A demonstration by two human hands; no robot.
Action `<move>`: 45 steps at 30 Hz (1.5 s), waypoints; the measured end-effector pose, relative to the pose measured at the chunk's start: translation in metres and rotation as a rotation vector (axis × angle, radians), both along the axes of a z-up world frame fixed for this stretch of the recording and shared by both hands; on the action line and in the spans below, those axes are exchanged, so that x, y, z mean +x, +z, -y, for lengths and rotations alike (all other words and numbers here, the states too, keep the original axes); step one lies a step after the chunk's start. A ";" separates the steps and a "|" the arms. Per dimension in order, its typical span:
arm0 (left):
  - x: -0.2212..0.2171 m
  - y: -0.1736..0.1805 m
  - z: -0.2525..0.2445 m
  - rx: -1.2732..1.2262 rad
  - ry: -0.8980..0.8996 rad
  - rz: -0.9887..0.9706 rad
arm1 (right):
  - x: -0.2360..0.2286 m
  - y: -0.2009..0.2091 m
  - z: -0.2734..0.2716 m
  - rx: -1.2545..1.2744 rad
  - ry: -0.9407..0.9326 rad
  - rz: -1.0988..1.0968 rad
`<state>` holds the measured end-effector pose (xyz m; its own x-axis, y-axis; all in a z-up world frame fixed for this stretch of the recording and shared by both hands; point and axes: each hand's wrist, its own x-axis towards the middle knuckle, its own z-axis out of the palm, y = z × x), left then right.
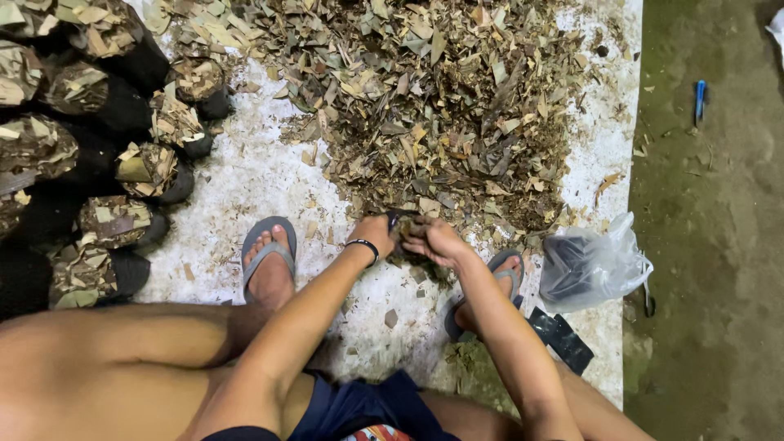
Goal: The person sits on the floor and packs dried plant material into a small black container using both hands. They repeatedly scoop material from a large pile and press it into the container.
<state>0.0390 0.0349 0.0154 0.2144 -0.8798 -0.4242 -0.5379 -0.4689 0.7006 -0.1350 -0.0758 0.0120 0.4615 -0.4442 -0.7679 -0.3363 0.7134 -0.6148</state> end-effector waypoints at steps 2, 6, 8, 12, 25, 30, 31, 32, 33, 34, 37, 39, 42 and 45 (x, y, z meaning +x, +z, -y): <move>0.003 0.001 -0.002 -0.001 0.018 0.010 | -0.001 0.009 -0.003 -0.028 0.062 -0.013; 0.010 0.007 0.002 -0.079 0.048 0.039 | 0.005 0.047 -0.011 -0.528 0.575 -0.210; 0.011 0.010 0.003 -0.114 0.049 0.068 | 0.006 0.068 -0.021 -0.821 0.812 -0.372; 0.008 0.009 0.005 -0.195 0.033 0.111 | 0.010 0.085 -0.053 -1.205 0.976 -0.391; 0.002 -0.039 0.020 -0.383 -0.221 0.314 | 0.034 0.047 -0.062 -1.310 1.543 -0.690; 0.004 -0.040 0.018 -0.395 -0.289 0.326 | 0.057 0.049 -0.061 -1.067 1.735 -0.839; 0.005 -0.037 0.015 -0.429 -0.241 0.304 | 0.060 0.052 -0.061 -1.035 1.771 -0.871; 0.009 -0.032 0.015 -0.469 -0.192 0.287 | 0.064 0.054 -0.059 -1.002 1.695 -0.851; 0.011 -0.027 0.014 -0.508 -0.142 0.269 | 0.065 0.057 -0.058 -0.968 1.620 -0.831; 0.013 -0.020 0.013 -0.419 -0.089 0.227 | 0.068 0.059 -0.054 -0.942 1.548 -0.806; 0.018 -0.006 0.001 -0.146 -0.001 0.139 | 0.067 0.058 -0.053 -0.809 1.366 -0.711; 0.020 -0.001 0.002 0.023 -0.029 0.126 | 0.064 0.051 -0.053 -0.785 1.289 -0.655; 0.021 -0.002 0.005 -0.021 -0.067 0.232 | 0.054 0.041 -0.053 -0.754 1.125 -0.583; 0.023 -0.008 0.005 -0.113 -0.044 0.312 | 0.047 0.038 -0.058 -0.875 1.029 -0.461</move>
<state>0.0620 0.0298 0.0076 0.2794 -0.9289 -0.2429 -0.7525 -0.3690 0.5456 -0.0878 -0.0181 0.0498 0.6525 -0.4712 -0.5935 -0.7502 -0.5125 -0.4178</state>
